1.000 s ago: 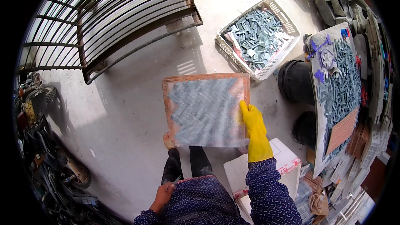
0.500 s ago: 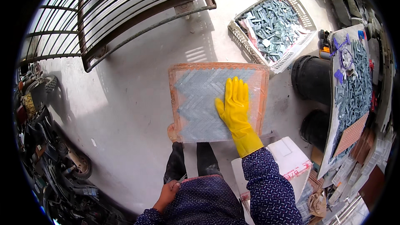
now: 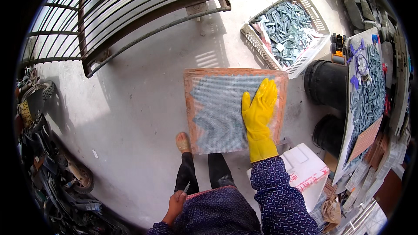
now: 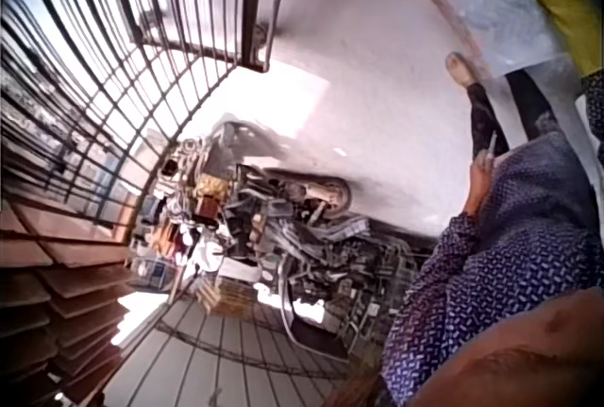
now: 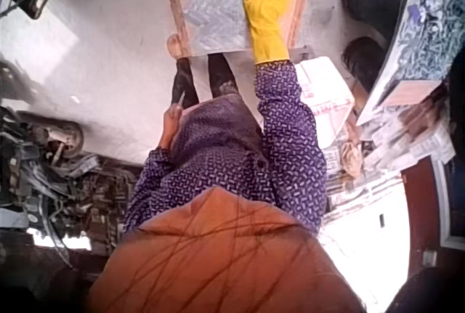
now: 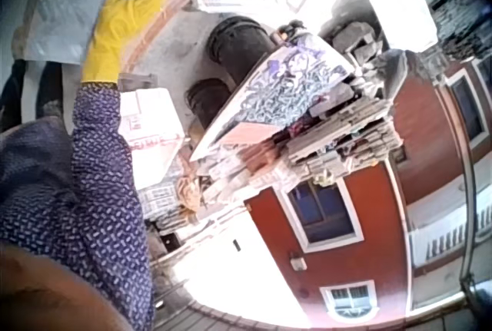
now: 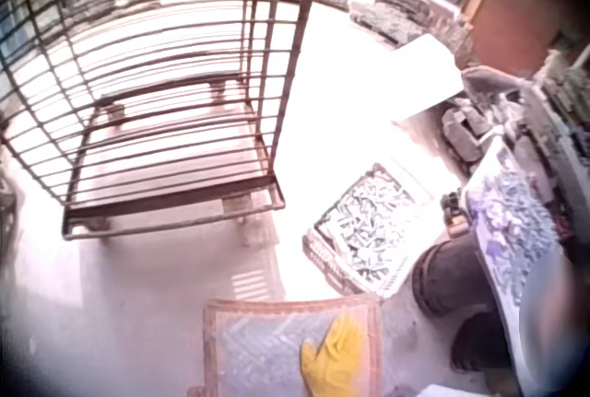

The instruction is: The person repeatedly wipes patterned tiles with a yellow-gloved hand, then places them on a metal rack. They also wipe the inside of a white styrofoam box and handle a small metal tool during the process.

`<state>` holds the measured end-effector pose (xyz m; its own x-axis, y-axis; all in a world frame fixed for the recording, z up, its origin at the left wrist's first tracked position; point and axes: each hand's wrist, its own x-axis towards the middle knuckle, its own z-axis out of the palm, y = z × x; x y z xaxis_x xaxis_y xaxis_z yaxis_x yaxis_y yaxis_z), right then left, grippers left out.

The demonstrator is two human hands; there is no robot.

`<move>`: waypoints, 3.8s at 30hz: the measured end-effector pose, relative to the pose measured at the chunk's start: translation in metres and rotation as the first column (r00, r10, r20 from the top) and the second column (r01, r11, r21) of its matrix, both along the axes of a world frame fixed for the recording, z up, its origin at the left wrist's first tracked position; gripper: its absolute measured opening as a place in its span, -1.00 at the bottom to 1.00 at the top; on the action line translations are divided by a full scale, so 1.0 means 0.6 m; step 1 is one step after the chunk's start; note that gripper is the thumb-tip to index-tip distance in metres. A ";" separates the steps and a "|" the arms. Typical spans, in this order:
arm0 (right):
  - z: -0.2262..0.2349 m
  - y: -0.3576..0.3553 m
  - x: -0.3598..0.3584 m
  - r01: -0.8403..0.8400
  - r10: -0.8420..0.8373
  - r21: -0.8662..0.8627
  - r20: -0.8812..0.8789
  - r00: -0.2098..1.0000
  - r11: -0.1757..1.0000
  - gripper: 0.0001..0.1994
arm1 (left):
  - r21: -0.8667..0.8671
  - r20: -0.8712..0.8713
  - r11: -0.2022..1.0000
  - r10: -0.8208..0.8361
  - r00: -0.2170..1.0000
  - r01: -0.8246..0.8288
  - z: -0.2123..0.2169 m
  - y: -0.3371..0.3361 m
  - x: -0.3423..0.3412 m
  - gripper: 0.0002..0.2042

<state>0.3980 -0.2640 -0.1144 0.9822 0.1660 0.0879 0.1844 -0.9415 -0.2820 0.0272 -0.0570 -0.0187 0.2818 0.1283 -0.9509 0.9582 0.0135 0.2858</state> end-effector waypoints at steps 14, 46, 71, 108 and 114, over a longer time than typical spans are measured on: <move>0.011 0.042 -0.006 -0.046 0.045 0.064 0.029 0.999 0.997 -0.39 | -0.055 0.003 0.996 0.073 0.997 -0.073 -0.001 0.010 0.013 -0.77; -0.005 0.004 0.093 -0.261 0.260 0.050 0.010 0.965 0.964 -0.35 | -0.168 -0.007 0.979 0.119 0.993 -0.118 -0.031 -0.007 0.036 -0.79; 0.011 -0.028 -0.147 -0.400 0.423 0.139 -0.306 0.853 0.906 -0.33 | -0.189 0.058 0.981 0.060 0.996 -0.048 -0.043 -0.050 0.053 -0.78; 0.002 0.009 -0.198 -0.475 0.519 0.217 -0.259 0.814 0.853 -0.42 | -0.248 0.239 0.759 0.650 0.722 -0.602 -0.213 -0.021 0.240 -0.93; -0.001 0.015 -0.032 -0.536 0.552 0.207 -0.021 0.834 0.818 -0.46 | -0.146 0.223 0.881 0.473 0.852 -0.451 -0.202 -0.014 0.252 -0.89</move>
<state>0.3788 -0.2551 -0.1152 0.7414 0.6636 0.1000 0.6217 -0.6230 -0.4746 0.1782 -0.0653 -0.1396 0.4345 0.2234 -0.8725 0.7347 0.4724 0.4868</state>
